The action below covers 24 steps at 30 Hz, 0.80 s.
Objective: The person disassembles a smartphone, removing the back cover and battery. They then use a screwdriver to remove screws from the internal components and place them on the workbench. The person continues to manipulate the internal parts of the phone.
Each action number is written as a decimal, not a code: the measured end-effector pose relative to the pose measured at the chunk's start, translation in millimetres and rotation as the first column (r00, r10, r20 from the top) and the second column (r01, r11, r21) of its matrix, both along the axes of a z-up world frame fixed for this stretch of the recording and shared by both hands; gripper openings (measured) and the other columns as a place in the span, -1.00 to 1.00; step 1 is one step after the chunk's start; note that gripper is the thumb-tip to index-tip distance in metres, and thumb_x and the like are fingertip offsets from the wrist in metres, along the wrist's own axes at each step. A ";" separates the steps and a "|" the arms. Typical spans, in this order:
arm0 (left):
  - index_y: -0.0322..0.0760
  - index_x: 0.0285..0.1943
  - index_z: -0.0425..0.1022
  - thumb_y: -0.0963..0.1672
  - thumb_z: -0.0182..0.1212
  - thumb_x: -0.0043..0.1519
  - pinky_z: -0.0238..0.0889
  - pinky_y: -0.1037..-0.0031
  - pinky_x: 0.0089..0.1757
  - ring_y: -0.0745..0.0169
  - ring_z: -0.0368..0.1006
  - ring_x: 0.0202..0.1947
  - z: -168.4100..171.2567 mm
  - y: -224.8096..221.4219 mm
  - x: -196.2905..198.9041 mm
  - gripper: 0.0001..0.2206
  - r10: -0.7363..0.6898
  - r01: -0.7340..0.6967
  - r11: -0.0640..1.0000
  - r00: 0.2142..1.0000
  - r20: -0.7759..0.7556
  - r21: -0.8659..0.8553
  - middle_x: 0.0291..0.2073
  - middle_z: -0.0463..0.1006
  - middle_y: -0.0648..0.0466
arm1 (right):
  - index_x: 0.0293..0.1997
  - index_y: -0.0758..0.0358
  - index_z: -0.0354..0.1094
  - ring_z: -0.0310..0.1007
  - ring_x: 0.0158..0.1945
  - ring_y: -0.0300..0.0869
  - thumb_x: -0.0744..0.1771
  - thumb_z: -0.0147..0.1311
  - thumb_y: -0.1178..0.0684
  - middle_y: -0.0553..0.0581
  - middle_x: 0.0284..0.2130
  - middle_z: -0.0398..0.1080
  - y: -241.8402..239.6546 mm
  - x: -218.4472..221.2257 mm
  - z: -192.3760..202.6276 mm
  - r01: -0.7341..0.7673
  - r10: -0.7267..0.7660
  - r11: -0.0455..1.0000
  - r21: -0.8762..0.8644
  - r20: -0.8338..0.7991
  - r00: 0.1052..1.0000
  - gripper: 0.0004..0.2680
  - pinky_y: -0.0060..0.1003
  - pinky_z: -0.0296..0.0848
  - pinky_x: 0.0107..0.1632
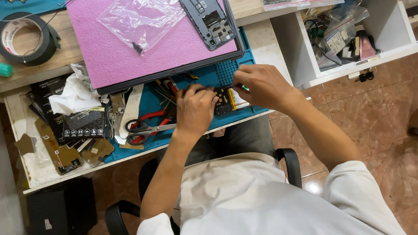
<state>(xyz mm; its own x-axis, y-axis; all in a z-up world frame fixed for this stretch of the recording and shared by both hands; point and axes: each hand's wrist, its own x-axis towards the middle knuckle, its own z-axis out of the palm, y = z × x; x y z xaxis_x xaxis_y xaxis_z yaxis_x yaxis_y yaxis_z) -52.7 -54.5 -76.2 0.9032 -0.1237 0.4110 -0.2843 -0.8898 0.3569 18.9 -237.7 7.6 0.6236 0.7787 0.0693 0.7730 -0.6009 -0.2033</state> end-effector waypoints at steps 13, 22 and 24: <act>-0.09 -0.38 0.40 -0.07 0.10 0.16 0.20 0.34 -0.37 0.13 0.36 -0.37 49.9 16.1 5.9 -0.90 0.174 -0.165 0.973 0.984 0.048 -0.160 -0.52 0.39 0.18 | -0.21 0.12 0.26 0.42 -0.45 -0.13 0.26 0.02 0.17 0.07 -0.50 0.40 33.6 7.0 15.1 -0.081 0.069 0.956 -0.280 -0.051 0.996 -0.90 -0.30 0.39 -0.41; -0.05 -0.36 0.43 -0.06 0.07 0.20 0.22 0.38 -0.37 0.18 0.41 -0.41 41.4 19.0 14.3 -0.89 0.211 -0.203 0.968 0.976 0.044 -0.145 -0.52 0.43 0.21 | -0.09 0.15 0.24 0.37 -0.50 -0.16 0.27 -0.01 0.21 0.09 -0.52 0.37 29.4 8.1 18.3 -0.068 0.032 0.955 -0.290 -0.127 0.991 -0.84 -0.36 0.35 -0.40; -0.05 -0.36 0.42 -0.07 0.07 0.20 0.23 0.38 -0.37 0.18 0.41 -0.41 42.2 18.3 15.0 -0.90 0.219 -0.208 0.964 0.975 0.050 -0.164 -0.53 0.43 0.21 | -0.07 0.17 0.23 0.35 -0.54 -0.14 0.26 0.07 0.14 0.09 -0.55 0.35 32.9 3.7 32.5 -0.004 -0.042 0.969 -0.247 -0.183 0.982 -0.81 -0.29 0.34 -0.45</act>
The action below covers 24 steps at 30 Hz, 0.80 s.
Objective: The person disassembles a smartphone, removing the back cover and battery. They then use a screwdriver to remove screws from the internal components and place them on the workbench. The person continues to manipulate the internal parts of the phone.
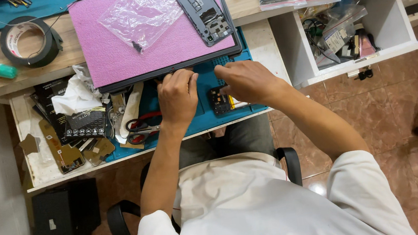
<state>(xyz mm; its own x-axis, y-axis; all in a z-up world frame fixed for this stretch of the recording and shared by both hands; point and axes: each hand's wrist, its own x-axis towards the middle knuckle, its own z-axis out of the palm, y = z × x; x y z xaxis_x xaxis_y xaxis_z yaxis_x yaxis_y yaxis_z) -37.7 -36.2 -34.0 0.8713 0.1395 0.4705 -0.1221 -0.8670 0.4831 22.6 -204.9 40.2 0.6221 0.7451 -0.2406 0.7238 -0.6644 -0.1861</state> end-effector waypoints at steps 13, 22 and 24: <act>-0.15 -0.45 0.33 -0.06 0.05 0.23 0.20 0.43 -0.44 0.22 0.33 -0.53 17.1 -3.8 -7.6 -0.80 -0.119 0.119 0.993 0.993 0.015 0.002 -0.63 0.28 0.17 | -0.09 0.15 0.19 0.28 -0.55 -0.18 0.24 0.07 0.21 0.04 -0.54 0.32 -3.6 1.2 -6.3 -0.005 0.003 0.999 0.036 0.060 0.998 -0.79 -0.31 0.29 -0.46; -0.25 -0.35 0.26 -0.19 0.11 0.17 0.13 0.37 -0.34 0.09 0.20 -0.35 49.4 9.2 82.7 -0.90 -0.237 0.235 0.972 0.968 0.085 0.033 -0.40 0.28 0.03 | -0.34 0.20 0.00 0.25 -0.53 0.14 0.30 -0.10 0.12 0.16 -0.51 0.28 2.1 -6.8 -11.4 0.080 -0.079 0.997 -0.005 0.035 0.996 -0.89 -0.04 0.16 -0.59; -0.25 -0.37 0.48 -0.18 0.22 0.11 0.18 0.30 -0.35 0.05 0.22 -0.32 43.7 9.7 102.0 -0.96 -0.242 0.234 0.969 0.965 0.103 0.077 -0.41 0.32 0.07 | -0.33 0.20 0.02 0.19 -0.60 0.06 0.29 -0.14 0.17 0.15 -0.55 0.24 1.2 -7.4 -11.5 0.064 -0.064 0.998 -0.001 0.022 0.998 -0.93 -0.09 0.13 -0.62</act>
<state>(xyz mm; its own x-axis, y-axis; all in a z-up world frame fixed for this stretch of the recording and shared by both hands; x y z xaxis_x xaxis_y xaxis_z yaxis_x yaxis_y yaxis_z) 64.3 -26.5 9.7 0.8179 -0.0988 0.5669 -0.3780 -0.8349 0.3999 15.3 -203.7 28.7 0.6737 0.7031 -0.2274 0.6837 -0.7098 -0.1695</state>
